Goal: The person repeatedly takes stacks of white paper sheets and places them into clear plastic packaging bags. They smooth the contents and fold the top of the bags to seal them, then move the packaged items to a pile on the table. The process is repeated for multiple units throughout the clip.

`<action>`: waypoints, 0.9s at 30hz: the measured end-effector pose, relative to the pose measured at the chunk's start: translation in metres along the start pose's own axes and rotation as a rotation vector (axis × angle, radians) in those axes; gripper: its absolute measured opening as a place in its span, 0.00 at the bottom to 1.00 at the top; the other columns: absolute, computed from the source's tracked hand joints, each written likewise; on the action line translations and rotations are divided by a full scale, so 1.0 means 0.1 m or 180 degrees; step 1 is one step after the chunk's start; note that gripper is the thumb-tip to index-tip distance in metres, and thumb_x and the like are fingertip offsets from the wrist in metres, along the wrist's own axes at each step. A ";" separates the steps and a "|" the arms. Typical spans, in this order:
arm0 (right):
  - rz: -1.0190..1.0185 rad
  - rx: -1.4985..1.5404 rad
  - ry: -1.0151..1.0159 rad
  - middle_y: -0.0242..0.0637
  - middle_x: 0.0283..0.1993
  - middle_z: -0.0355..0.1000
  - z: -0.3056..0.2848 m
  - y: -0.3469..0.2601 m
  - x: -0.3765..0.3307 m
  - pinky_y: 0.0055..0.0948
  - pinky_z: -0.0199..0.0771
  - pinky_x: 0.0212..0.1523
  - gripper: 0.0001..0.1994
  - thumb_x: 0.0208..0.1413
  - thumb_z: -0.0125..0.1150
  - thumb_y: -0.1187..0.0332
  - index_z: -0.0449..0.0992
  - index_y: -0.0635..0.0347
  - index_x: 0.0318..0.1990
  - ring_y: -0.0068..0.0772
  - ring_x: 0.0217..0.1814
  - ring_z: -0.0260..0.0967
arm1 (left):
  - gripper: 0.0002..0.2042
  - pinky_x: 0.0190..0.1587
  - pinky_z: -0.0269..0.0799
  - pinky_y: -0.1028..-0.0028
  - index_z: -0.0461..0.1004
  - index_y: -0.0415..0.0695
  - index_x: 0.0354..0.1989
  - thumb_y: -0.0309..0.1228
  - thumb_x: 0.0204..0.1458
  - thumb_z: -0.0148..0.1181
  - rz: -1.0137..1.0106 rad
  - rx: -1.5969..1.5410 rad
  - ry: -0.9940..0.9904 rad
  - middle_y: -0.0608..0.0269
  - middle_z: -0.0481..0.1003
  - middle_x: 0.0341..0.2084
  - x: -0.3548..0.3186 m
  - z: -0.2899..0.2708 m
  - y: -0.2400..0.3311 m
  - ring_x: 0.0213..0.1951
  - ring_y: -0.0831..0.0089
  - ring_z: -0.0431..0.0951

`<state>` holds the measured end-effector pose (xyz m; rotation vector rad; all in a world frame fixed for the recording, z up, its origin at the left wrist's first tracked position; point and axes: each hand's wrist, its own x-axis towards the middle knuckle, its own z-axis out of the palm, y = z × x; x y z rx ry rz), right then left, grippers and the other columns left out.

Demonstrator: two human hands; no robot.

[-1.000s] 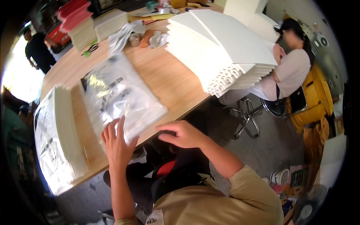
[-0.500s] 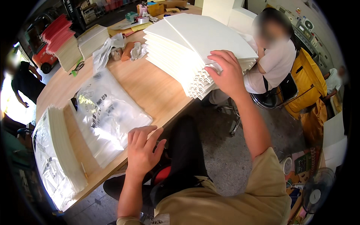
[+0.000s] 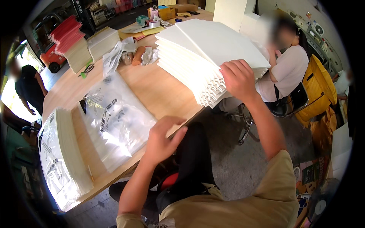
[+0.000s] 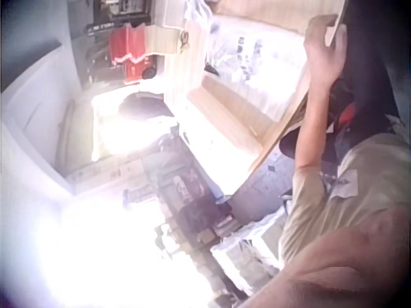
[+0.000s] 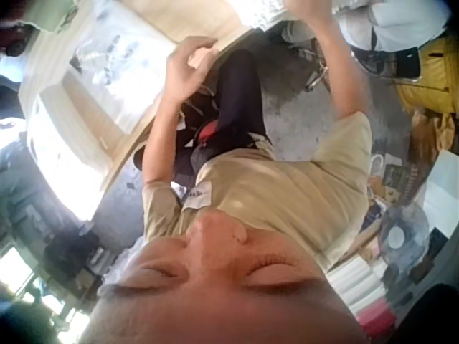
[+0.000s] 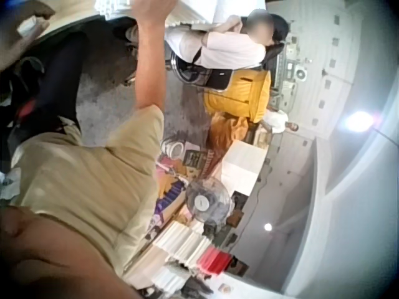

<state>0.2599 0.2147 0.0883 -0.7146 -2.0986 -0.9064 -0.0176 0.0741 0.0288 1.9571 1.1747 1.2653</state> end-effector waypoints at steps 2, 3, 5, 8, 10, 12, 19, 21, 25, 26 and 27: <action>-0.0080 0.0096 0.0101 0.37 0.31 0.73 -0.22 -0.12 0.13 0.35 0.71 0.38 0.03 0.48 0.63 0.76 0.75 0.65 0.30 0.36 0.35 0.72 | 0.17 0.51 0.73 0.61 0.72 0.37 0.52 0.33 0.59 0.61 -0.0987 -0.1711 0.0018 0.54 0.76 0.44 0.28 0.17 -0.07 0.48 0.59 0.77; -0.0119 0.0139 0.0148 0.37 0.30 0.72 -0.36 -0.21 0.19 0.35 0.71 0.38 0.03 0.48 0.62 0.77 0.74 0.66 0.30 0.35 0.34 0.72 | 0.19 0.52 0.73 0.62 0.69 0.36 0.55 0.35 0.60 0.59 -0.1266 -0.2286 0.0022 0.54 0.75 0.46 0.45 0.23 -0.03 0.49 0.60 0.76; -0.0237 0.0288 0.0057 0.38 0.30 0.72 -0.56 -0.43 0.22 0.35 0.71 0.36 0.03 0.47 0.62 0.77 0.74 0.66 0.30 0.34 0.32 0.72 | 0.23 0.52 0.74 0.62 0.63 0.34 0.60 0.40 0.64 0.54 -0.1861 -0.3406 0.0024 0.52 0.73 0.50 0.78 0.32 0.09 0.51 0.62 0.75; -0.0530 0.0372 -0.0022 0.37 0.30 0.71 -0.73 -0.70 0.20 0.32 0.72 0.35 0.04 0.46 0.61 0.77 0.75 0.68 0.30 0.34 0.31 0.71 | 0.23 0.49 0.76 0.65 0.61 0.33 0.60 0.35 0.63 0.54 -0.2336 -0.4115 -0.0519 0.48 0.70 0.53 1.14 0.34 0.21 0.51 0.62 0.74; -0.0527 0.0542 -0.0321 0.38 0.32 0.72 -0.83 -0.85 0.16 0.34 0.72 0.38 0.06 0.46 0.63 0.75 0.76 0.67 0.32 0.36 0.33 0.72 | 0.21 0.50 0.76 0.63 0.60 0.32 0.60 0.31 0.62 0.52 -0.2035 -0.3981 -0.0297 0.48 0.70 0.52 1.22 0.47 0.20 0.51 0.62 0.74; -0.0310 0.0859 -0.0611 0.39 0.36 0.73 -0.95 -0.84 0.21 0.36 0.72 0.42 0.08 0.49 0.65 0.74 0.77 0.66 0.36 0.39 0.38 0.73 | 0.20 0.50 0.76 0.62 0.58 0.32 0.61 0.25 0.61 0.49 -0.1939 -0.3749 -0.0074 0.48 0.71 0.50 1.23 0.51 0.19 0.50 0.61 0.75; 0.4068 0.2687 -0.1012 0.36 0.44 0.77 -0.92 1.04 -0.81 0.28 0.71 0.49 0.21 0.68 0.50 0.57 0.73 0.69 0.53 0.29 0.46 0.73 | 0.23 0.50 0.77 0.63 0.58 0.31 0.63 0.24 0.60 0.52 -0.1818 -0.3205 -0.0182 0.46 0.71 0.52 0.93 0.29 0.05 0.50 0.60 0.77; 0.4988 0.4402 -0.1466 0.38 0.47 0.76 -0.87 0.92 -1.03 0.30 0.72 0.51 0.24 0.69 0.47 0.53 0.71 0.69 0.56 0.31 0.48 0.73 | 0.24 0.49 0.78 0.65 0.58 0.31 0.63 0.24 0.59 0.53 -0.1796 -0.3496 -0.0074 0.47 0.71 0.52 0.72 0.17 0.06 0.49 0.61 0.78; 0.5181 0.5510 -0.1074 0.42 0.52 0.74 -0.70 0.44 -1.04 0.37 0.75 0.53 0.23 0.67 0.50 0.56 0.69 0.70 0.57 0.35 0.51 0.74 | 0.25 0.49 0.78 0.67 0.57 0.34 0.64 0.23 0.59 0.54 -0.1756 -0.3298 -0.0144 0.47 0.71 0.53 0.41 -0.02 0.01 0.50 0.63 0.77; 0.5237 0.5481 -0.1175 0.42 0.51 0.74 -0.67 0.42 -1.04 0.37 0.76 0.52 0.22 0.66 0.53 0.58 0.69 0.70 0.56 0.36 0.50 0.74 | 0.26 0.51 0.76 0.67 0.56 0.36 0.67 0.23 0.59 0.54 -0.1678 -0.3181 -0.0099 0.51 0.71 0.54 0.35 -0.01 -0.03 0.51 0.65 0.76; 0.5288 0.5450 -0.1278 0.43 0.50 0.74 -0.63 0.40 -1.03 0.36 0.76 0.51 0.21 0.65 0.55 0.60 0.69 0.70 0.56 0.36 0.50 0.74 | 0.27 0.52 0.76 0.67 0.55 0.37 0.67 0.23 0.59 0.54 -0.1540 -0.3126 -0.0020 0.52 0.71 0.54 0.30 0.05 -0.10 0.51 0.66 0.76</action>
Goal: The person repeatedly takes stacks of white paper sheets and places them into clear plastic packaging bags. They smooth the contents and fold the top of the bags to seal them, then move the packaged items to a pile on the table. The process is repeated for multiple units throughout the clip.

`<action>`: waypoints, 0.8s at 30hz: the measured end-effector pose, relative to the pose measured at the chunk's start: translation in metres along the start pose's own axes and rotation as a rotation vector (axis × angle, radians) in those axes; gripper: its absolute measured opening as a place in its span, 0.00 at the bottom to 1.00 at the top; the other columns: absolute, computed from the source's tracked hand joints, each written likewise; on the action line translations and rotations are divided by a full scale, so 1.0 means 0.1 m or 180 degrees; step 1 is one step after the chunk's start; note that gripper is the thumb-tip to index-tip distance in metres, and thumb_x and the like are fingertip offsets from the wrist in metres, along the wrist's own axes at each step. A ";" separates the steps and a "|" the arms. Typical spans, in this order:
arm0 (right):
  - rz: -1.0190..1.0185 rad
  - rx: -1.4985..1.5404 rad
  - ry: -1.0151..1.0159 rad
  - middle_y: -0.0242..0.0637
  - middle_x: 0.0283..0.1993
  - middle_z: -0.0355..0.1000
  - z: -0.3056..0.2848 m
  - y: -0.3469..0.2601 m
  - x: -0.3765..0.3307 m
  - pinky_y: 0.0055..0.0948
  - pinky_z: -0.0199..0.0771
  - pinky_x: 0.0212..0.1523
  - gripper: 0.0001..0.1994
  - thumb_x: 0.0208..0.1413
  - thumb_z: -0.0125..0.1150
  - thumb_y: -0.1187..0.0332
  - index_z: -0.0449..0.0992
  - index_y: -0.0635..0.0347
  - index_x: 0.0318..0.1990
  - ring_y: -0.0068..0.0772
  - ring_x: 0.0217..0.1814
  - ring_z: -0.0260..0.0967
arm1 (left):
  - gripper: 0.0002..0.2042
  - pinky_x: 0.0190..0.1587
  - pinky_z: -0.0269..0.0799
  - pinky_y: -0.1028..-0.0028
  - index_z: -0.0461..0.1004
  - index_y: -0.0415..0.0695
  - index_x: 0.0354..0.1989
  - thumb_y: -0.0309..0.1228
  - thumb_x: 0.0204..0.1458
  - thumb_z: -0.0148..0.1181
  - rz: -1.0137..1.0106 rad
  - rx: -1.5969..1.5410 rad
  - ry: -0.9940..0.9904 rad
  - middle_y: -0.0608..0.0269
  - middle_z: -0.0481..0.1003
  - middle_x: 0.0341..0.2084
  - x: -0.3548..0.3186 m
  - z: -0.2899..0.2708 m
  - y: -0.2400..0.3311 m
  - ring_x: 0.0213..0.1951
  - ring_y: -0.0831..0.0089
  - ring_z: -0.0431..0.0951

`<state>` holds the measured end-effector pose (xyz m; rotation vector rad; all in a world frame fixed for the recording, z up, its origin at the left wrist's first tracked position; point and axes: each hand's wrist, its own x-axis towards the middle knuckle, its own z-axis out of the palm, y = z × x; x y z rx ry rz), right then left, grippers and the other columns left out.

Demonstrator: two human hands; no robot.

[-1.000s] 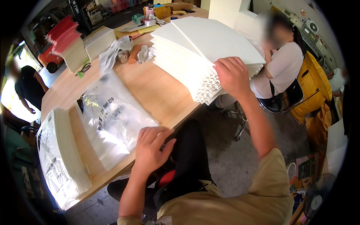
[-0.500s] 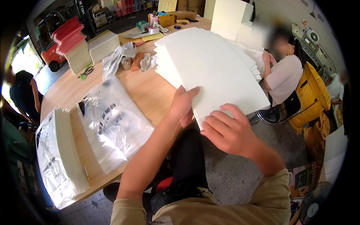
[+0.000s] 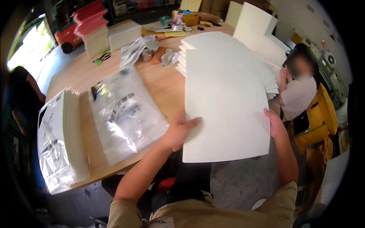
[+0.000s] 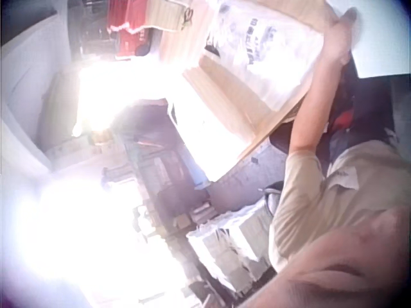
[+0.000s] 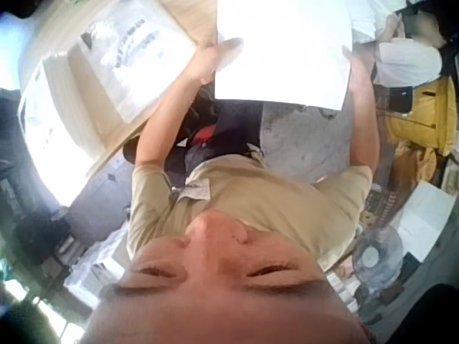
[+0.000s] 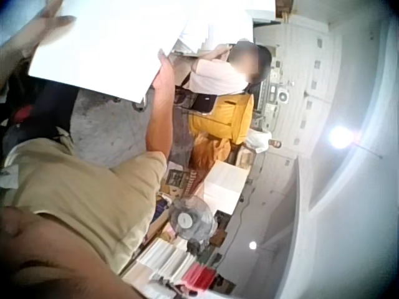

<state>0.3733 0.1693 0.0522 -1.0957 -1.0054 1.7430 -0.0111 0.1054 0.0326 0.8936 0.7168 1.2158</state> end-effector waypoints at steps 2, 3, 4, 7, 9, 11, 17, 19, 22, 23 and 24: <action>-0.0012 -0.0380 0.0295 0.43 0.49 0.75 0.19 0.00 0.02 0.35 0.76 0.50 0.19 0.60 0.60 0.67 0.69 0.70 0.55 0.36 0.49 0.74 | 0.28 0.53 0.74 0.67 0.54 0.40 0.69 0.24 0.60 0.54 0.0317 0.0121 0.0109 0.54 0.71 0.55 -0.04 -0.06 -0.14 0.52 0.67 0.75; -0.0060 -0.0567 0.0301 0.43 0.48 0.75 0.32 -0.01 -0.01 0.35 0.77 0.49 0.19 0.60 0.60 0.68 0.70 0.69 0.55 0.36 0.49 0.74 | 0.30 0.54 0.73 0.67 0.52 0.42 0.70 0.24 0.60 0.55 0.0182 0.0151 0.0210 0.56 0.69 0.57 -0.08 -0.10 -0.13 0.54 0.68 0.73; -0.0124 -0.0769 0.0370 0.43 0.48 0.75 0.42 -0.03 -0.09 0.34 0.77 0.49 0.19 0.59 0.60 0.69 0.70 0.69 0.54 0.36 0.48 0.75 | 0.30 0.54 0.73 0.67 0.52 0.42 0.70 0.24 0.60 0.55 0.0000 0.0057 0.0205 0.56 0.69 0.57 -0.08 -0.12 -0.10 0.54 0.68 0.73; -0.0219 -0.0571 0.0390 0.43 0.48 0.74 0.63 -0.02 -0.25 0.34 0.76 0.49 0.19 0.57 0.60 0.71 0.69 0.69 0.55 0.37 0.48 0.74 | 0.30 0.54 0.72 0.68 0.50 0.42 0.71 0.24 0.61 0.54 -0.0384 -0.0232 0.0206 0.54 0.68 0.58 -0.04 -0.25 -0.02 0.54 0.68 0.73; -0.0269 -0.0678 0.0574 0.44 0.49 0.74 0.78 -0.01 -0.28 0.35 0.76 0.50 0.20 0.57 0.60 0.72 0.68 0.70 0.56 0.37 0.49 0.74 | 0.30 0.54 0.73 0.68 0.50 0.41 0.70 0.25 0.61 0.55 0.0138 0.0415 0.0235 0.54 0.69 0.57 -0.02 -0.33 -0.18 0.53 0.67 0.73; -0.0334 -0.0762 0.0710 0.45 0.50 0.73 0.90 0.00 -0.30 0.35 0.75 0.50 0.21 0.57 0.60 0.73 0.67 0.70 0.57 0.38 0.49 0.73 | 0.30 0.52 0.73 0.68 0.48 0.39 0.70 0.27 0.62 0.54 0.0614 0.1060 0.0189 0.51 0.69 0.56 0.01 -0.35 -0.26 0.54 0.64 0.73; -0.1111 -0.1030 0.0680 0.46 0.60 0.67 0.89 0.23 -0.45 0.39 0.68 0.60 0.26 0.59 0.58 0.74 0.60 0.68 0.64 0.40 0.60 0.67 | 0.28 0.50 0.70 0.68 0.48 0.37 0.69 0.24 0.62 0.51 0.1276 0.1899 0.0183 0.44 0.68 0.56 -0.48 -0.19 -0.13 0.55 0.57 0.72; -0.1440 -0.0606 0.0708 0.45 0.65 0.62 0.77 0.45 -0.47 0.41 0.64 0.65 0.28 0.61 0.56 0.75 0.56 0.66 0.67 0.42 0.65 0.63 | 0.27 0.52 0.69 0.67 0.51 0.37 0.68 0.23 0.61 0.52 0.1391 0.2003 0.0273 0.45 0.68 0.55 -0.58 -0.26 -0.08 0.55 0.57 0.71; -0.1482 -0.0288 0.0266 0.42 0.68 0.59 0.87 0.57 -0.28 0.42 0.58 0.69 0.27 0.63 0.54 0.75 0.55 0.65 0.68 0.41 0.70 0.58 | 0.21 0.55 0.66 0.66 0.60 0.37 0.61 0.21 0.60 0.54 0.1675 0.2218 0.0752 0.49 0.70 0.48 -0.59 -0.36 -0.05 0.52 0.58 0.72; -0.1510 -0.0214 0.0395 0.42 0.68 0.59 0.97 0.60 -0.18 0.42 0.57 0.69 0.27 0.64 0.54 0.75 0.55 0.65 0.69 0.41 0.70 0.58 | 0.20 0.55 0.66 0.67 0.61 0.37 0.60 0.22 0.60 0.54 0.1837 0.2247 0.0820 0.49 0.71 0.47 -0.54 -0.39 0.01 0.50 0.58 0.72; -0.1521 -0.0148 0.0520 0.41 0.68 0.59 1.10 0.60 -0.04 0.42 0.56 0.70 0.27 0.64 0.54 0.75 0.55 0.65 0.69 0.41 0.70 0.57 | 0.18 0.55 0.66 0.67 0.63 0.38 0.59 0.22 0.60 0.55 0.1986 0.2268 0.0901 0.50 0.71 0.46 -0.50 -0.43 0.06 0.48 0.58 0.72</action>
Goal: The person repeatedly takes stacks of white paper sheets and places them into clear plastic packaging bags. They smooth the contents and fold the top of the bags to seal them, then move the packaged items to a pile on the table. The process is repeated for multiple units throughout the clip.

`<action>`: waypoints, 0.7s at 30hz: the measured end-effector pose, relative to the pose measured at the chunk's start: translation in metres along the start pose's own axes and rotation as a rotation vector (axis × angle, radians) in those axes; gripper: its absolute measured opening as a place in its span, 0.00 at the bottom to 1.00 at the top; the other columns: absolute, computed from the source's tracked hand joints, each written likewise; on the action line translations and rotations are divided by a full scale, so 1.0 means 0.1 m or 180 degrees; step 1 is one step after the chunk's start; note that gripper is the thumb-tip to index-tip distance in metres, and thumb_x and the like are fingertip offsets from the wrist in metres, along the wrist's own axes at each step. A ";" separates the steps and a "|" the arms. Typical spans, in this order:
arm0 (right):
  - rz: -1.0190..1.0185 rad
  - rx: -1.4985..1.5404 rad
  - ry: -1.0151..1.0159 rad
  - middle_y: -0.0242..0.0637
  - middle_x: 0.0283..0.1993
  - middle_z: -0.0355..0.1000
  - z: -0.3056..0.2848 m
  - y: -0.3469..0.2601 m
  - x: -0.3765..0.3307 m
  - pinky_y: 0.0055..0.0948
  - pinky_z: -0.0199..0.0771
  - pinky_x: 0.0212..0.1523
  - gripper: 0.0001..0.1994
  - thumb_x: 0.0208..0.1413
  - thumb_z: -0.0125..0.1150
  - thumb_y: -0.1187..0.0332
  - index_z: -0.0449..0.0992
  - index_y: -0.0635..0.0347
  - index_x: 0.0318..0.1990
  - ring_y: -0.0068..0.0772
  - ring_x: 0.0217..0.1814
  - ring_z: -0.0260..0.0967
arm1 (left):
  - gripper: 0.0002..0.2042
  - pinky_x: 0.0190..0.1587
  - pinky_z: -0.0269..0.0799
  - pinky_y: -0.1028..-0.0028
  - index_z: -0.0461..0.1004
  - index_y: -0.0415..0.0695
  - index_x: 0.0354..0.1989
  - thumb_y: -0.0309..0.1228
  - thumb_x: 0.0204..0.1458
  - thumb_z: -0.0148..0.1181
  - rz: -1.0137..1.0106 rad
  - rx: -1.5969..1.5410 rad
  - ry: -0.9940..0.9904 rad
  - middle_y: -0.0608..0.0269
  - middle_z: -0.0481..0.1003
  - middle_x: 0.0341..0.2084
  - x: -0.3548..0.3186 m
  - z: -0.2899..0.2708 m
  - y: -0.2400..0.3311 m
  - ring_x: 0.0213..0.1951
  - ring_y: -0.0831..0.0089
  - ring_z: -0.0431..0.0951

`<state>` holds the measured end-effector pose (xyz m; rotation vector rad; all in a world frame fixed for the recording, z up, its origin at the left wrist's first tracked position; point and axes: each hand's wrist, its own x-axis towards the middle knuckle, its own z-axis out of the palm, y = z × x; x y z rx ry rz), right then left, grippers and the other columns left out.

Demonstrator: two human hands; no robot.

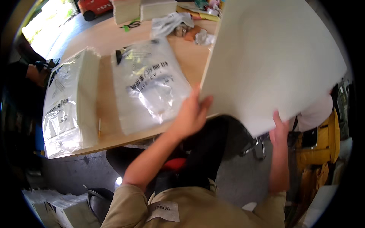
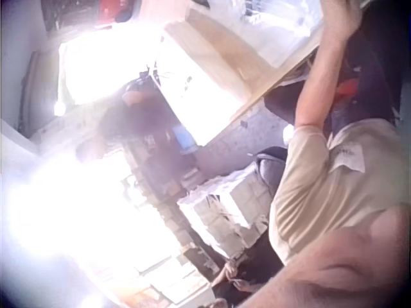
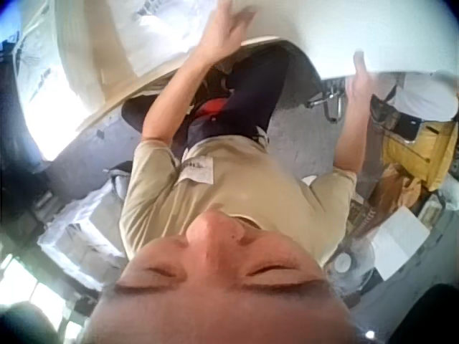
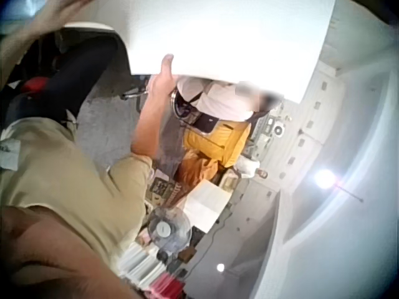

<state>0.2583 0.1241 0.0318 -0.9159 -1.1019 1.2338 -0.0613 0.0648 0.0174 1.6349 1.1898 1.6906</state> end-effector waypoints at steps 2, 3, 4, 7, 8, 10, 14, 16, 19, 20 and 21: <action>-0.0236 -0.0060 -0.0071 0.42 0.69 0.58 0.29 0.11 0.20 0.42 0.56 0.70 0.27 0.64 0.53 0.76 0.54 0.64 0.69 0.42 0.71 0.56 | 0.18 0.50 0.68 0.66 0.63 0.37 0.58 0.21 0.60 0.54 0.0206 0.0297 0.0070 0.49 0.72 0.44 0.11 -0.09 -0.05 0.45 0.54 0.73; -0.0152 -0.0013 -0.0147 0.42 0.69 0.58 0.30 0.17 0.22 0.42 0.55 0.70 0.27 0.64 0.54 0.75 0.54 0.64 0.69 0.42 0.71 0.56 | 0.17 0.46 0.70 0.65 0.63 0.37 0.57 0.21 0.60 0.54 0.0302 0.0364 0.0103 0.47 0.74 0.42 0.10 -0.12 -0.03 0.43 0.50 0.75; -0.0084 0.0054 -0.0237 0.42 0.70 0.58 0.30 0.23 0.24 0.42 0.55 0.70 0.28 0.64 0.54 0.75 0.54 0.64 0.69 0.42 0.72 0.55 | 0.17 0.43 0.71 0.64 0.63 0.36 0.57 0.21 0.60 0.54 0.0394 0.0424 0.0118 0.45 0.75 0.39 0.06 -0.15 0.00 0.40 0.46 0.76; 0.0046 0.0443 -0.0539 0.42 0.69 0.58 0.28 0.46 0.16 0.44 0.54 0.70 0.28 0.63 0.55 0.75 0.54 0.63 0.69 0.43 0.72 0.55 | 0.15 0.44 0.72 0.64 0.65 0.36 0.55 0.21 0.59 0.54 0.0548 0.0599 0.0240 0.44 0.76 0.41 -0.36 -0.20 -0.06 0.41 0.46 0.77; 0.0078 0.0605 -0.0638 0.42 0.69 0.58 0.27 0.54 0.12 0.44 0.54 0.70 0.29 0.62 0.55 0.75 0.55 0.63 0.69 0.43 0.72 0.55 | 0.15 0.46 0.71 0.64 0.66 0.36 0.55 0.20 0.59 0.55 0.0659 0.0666 0.0329 0.45 0.76 0.42 -0.51 -0.22 -0.14 0.43 0.48 0.77; 0.0168 0.0734 -0.0789 0.41 0.69 0.59 0.29 0.68 0.14 0.45 0.52 0.71 0.30 0.60 0.56 0.77 0.54 0.63 0.69 0.43 0.72 0.55 | 0.15 0.50 0.69 0.66 0.67 0.36 0.55 0.21 0.59 0.55 0.0626 0.0706 0.0511 0.48 0.75 0.44 -0.66 -0.29 -0.32 0.46 0.53 0.76; 0.0126 0.0641 -0.1212 0.39 0.66 0.62 0.43 0.84 0.45 0.42 0.56 0.69 0.30 0.58 0.58 0.79 0.58 0.60 0.68 0.39 0.69 0.58 | 0.16 0.56 0.65 0.68 0.65 0.36 0.57 0.24 0.61 0.55 0.0189 0.0372 0.0921 0.55 0.70 0.47 -0.73 -0.41 -0.51 0.51 0.64 0.70; 0.0126 0.0406 -0.1484 0.38 0.65 0.63 0.52 0.88 0.60 0.41 0.57 0.68 0.29 0.57 0.59 0.79 0.60 0.59 0.67 0.37 0.68 0.59 | 0.18 0.56 0.64 0.68 0.62 0.37 0.60 0.25 0.63 0.55 0.0015 0.0111 0.0895 0.59 0.68 0.50 -0.75 -0.49 -0.64 0.52 0.68 0.68; 0.0125 0.0574 -0.1468 0.34 0.56 0.71 0.65 1.03 0.66 0.34 0.65 0.61 0.25 0.54 0.66 0.76 0.68 0.60 0.60 0.30 0.60 0.67 | 0.20 0.55 0.65 0.71 0.61 0.38 0.60 0.28 0.62 0.57 0.0234 0.0760 0.0760 0.60 0.67 0.50 -0.77 -0.56 -0.69 0.52 0.70 0.67; 0.0198 0.0617 -0.1481 0.34 0.56 0.71 0.63 1.07 0.70 0.34 0.66 0.60 0.26 0.54 0.66 0.76 0.68 0.60 0.61 0.30 0.60 0.67 | 0.20 0.55 0.64 0.71 0.61 0.37 0.60 0.28 0.62 0.57 0.0278 0.0974 0.0679 0.61 0.66 0.50 -0.78 -0.57 -0.68 0.51 0.70 0.67; 0.0269 0.0661 -0.1494 0.34 0.56 0.71 0.58 1.11 0.75 0.35 0.66 0.60 0.26 0.54 0.67 0.76 0.67 0.59 0.61 0.30 0.60 0.67 | 0.21 0.55 0.65 0.71 0.60 0.37 0.60 0.29 0.62 0.58 0.0269 0.0963 0.0726 0.61 0.66 0.51 -0.79 -0.56 -0.70 0.51 0.70 0.68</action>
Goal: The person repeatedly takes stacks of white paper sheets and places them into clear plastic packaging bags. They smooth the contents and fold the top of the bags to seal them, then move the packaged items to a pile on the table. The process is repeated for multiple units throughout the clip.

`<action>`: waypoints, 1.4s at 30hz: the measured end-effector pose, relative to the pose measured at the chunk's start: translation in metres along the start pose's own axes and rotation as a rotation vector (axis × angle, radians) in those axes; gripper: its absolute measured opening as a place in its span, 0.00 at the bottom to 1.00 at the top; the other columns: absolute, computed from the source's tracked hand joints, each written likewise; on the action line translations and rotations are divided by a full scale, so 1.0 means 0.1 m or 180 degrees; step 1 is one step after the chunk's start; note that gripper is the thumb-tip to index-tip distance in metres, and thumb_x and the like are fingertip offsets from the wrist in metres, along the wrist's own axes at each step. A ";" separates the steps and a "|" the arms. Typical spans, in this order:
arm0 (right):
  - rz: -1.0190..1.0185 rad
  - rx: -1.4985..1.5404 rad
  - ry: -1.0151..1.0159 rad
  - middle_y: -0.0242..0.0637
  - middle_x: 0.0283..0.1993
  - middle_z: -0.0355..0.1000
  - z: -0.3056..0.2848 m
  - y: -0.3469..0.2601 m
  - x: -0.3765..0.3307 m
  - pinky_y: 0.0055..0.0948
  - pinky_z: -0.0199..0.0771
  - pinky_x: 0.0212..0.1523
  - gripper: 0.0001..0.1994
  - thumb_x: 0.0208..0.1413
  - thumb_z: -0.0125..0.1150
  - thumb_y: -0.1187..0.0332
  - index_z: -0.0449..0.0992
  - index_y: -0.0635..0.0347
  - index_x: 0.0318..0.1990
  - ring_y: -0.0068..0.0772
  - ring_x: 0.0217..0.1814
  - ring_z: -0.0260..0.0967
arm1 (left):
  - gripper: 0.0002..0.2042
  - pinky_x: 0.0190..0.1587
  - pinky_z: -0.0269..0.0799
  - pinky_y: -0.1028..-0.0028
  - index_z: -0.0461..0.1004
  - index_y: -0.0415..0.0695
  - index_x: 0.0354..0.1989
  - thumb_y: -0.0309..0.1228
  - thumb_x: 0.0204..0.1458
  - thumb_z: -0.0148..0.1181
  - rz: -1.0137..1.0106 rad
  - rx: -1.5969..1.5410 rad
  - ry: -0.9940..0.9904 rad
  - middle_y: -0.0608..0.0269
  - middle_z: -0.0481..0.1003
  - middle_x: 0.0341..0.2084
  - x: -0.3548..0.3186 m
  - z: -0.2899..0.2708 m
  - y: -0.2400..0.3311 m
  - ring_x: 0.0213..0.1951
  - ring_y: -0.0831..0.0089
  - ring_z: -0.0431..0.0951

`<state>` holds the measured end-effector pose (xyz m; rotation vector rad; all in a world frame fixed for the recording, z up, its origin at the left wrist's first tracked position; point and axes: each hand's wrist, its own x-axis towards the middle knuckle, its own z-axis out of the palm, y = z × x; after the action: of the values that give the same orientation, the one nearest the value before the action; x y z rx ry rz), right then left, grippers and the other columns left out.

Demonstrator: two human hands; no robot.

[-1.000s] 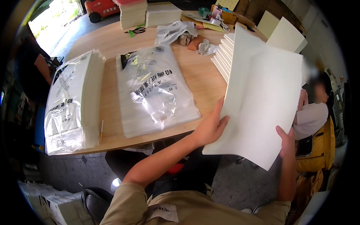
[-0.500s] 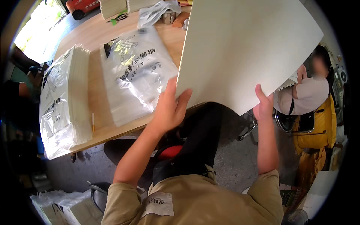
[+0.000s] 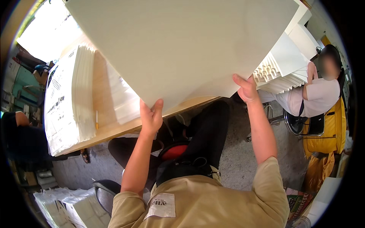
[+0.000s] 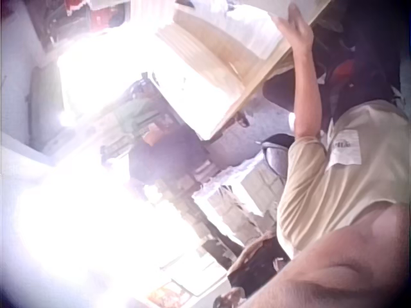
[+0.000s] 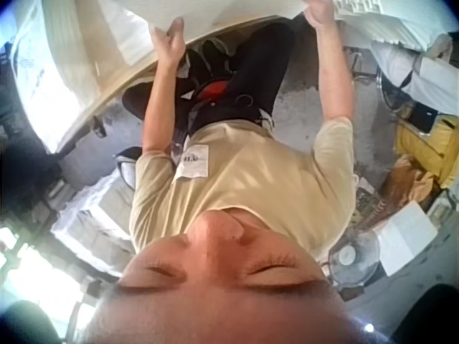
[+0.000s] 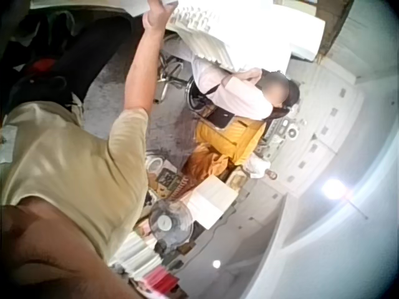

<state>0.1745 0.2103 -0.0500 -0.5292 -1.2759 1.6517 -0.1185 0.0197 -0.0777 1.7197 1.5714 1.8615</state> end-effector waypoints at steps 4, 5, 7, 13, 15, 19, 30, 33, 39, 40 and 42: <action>0.0035 0.0143 -0.0249 0.34 0.58 0.70 -0.27 0.14 -0.02 0.35 0.67 0.61 0.29 0.53 0.68 0.76 0.65 0.59 0.63 0.31 0.62 0.66 | 0.21 0.57 0.63 0.67 0.62 0.35 0.59 0.27 0.59 0.58 -0.0599 -0.0668 0.0393 0.56 0.67 0.51 -0.11 0.01 -0.03 0.53 0.66 0.68; -0.0053 -0.0005 -0.0165 0.34 0.60 0.68 -0.14 0.11 -0.03 0.36 0.65 0.63 0.33 0.51 0.70 0.75 0.62 0.59 0.65 0.32 0.63 0.64 | 0.20 0.59 0.62 0.65 0.63 0.34 0.58 0.26 0.58 0.57 -0.0811 -0.0987 0.0563 0.54 0.67 0.51 -0.10 -0.01 -0.01 0.54 0.63 0.68; -0.0044 -0.0212 -0.0185 0.34 0.62 0.66 -0.11 0.08 -0.04 0.36 0.63 0.64 0.36 0.50 0.72 0.74 0.60 0.59 0.67 0.33 0.65 0.63 | 0.19 0.58 0.64 0.66 0.65 0.34 0.56 0.28 0.58 0.59 -0.0707 -0.0618 0.0399 0.54 0.69 0.50 -0.10 -0.02 0.04 0.53 0.66 0.69; 0.0014 -0.0304 -0.0161 0.33 0.62 0.66 -0.12 0.07 -0.15 0.36 0.60 0.66 0.36 0.51 0.72 0.72 0.60 0.59 0.66 0.32 0.65 0.62 | 0.17 0.48 0.71 0.72 0.66 0.34 0.53 0.28 0.59 0.60 -0.0859 -0.0711 0.0112 0.56 0.76 0.42 -0.08 -0.09 0.12 0.44 0.72 0.75; 0.0008 -0.0286 -0.0156 0.33 0.63 0.65 -0.08 0.00 -0.17 0.36 0.59 0.66 0.36 0.51 0.72 0.72 0.60 0.59 0.66 0.32 0.66 0.62 | 0.17 0.48 0.71 0.72 0.66 0.35 0.53 0.27 0.60 0.59 -0.0668 -0.0686 0.0145 0.56 0.76 0.42 0.01 -0.16 0.28 0.44 0.72 0.76; 0.0060 -0.0227 -0.0216 0.33 0.63 0.65 -0.03 -0.01 -0.17 0.36 0.59 0.66 0.34 0.53 0.70 0.73 0.61 0.59 0.66 0.32 0.66 0.61 | 0.15 0.49 0.70 0.73 0.66 0.36 0.54 0.26 0.60 0.57 -0.0432 -0.0391 0.0233 0.55 0.75 0.44 0.13 -0.17 0.30 0.44 0.71 0.76; -0.0267 -0.0097 -0.0235 0.30 0.59 0.68 -0.07 0.04 -0.32 0.34 0.59 0.65 0.29 0.52 0.69 0.74 0.67 0.58 0.62 0.29 0.63 0.63 | 0.25 0.51 0.71 0.66 0.57 0.35 0.63 0.27 0.60 0.58 0.0191 0.0182 0.0281 0.47 0.75 0.46 0.39 -0.17 0.60 0.46 0.58 0.78; -0.0432 -0.0150 -0.0263 0.29 0.58 0.69 0.07 -0.01 -0.28 0.33 0.60 0.63 0.27 0.52 0.69 0.75 0.68 0.57 0.60 0.27 0.62 0.64 | 0.25 0.49 0.72 0.65 0.57 0.35 0.62 0.25 0.59 0.58 0.0229 0.0021 0.0298 0.46 0.75 0.46 0.37 -0.17 0.58 0.46 0.55 0.78; -0.0364 -0.0252 -0.0230 0.30 0.57 0.69 0.04 0.02 -0.18 0.32 0.64 0.61 0.28 0.52 0.69 0.76 0.67 0.57 0.61 0.29 0.60 0.66 | 0.24 0.46 0.74 0.64 0.58 0.34 0.61 0.24 0.58 0.58 0.0241 0.0254 0.0484 0.44 0.75 0.45 0.35 -0.12 0.46 0.43 0.52 0.80; -0.0327 -0.0253 -0.0200 0.30 0.57 0.70 0.03 0.04 -0.13 0.32 0.64 0.60 0.28 0.52 0.69 0.76 0.67 0.58 0.61 0.29 0.60 0.66 | 0.24 0.46 0.74 0.64 0.58 0.34 0.60 0.24 0.58 0.59 0.0166 0.0189 0.0435 0.44 0.75 0.44 0.35 -0.13 0.46 0.43 0.52 0.80; -0.0156 -0.0226 -0.0136 0.30 0.57 0.70 -0.08 0.10 -0.11 0.33 0.64 0.61 0.29 0.52 0.70 0.75 0.66 0.57 0.62 0.30 0.60 0.67 | 0.24 0.45 0.74 0.63 0.59 0.34 0.59 0.24 0.57 0.60 0.0016 0.0064 0.0349 0.43 0.75 0.44 0.35 -0.15 0.50 0.42 0.51 0.80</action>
<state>0.1820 0.2048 -0.0641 -0.5038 -1.3726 1.5894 -0.1165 0.0144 -0.0155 1.6571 1.6318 1.9803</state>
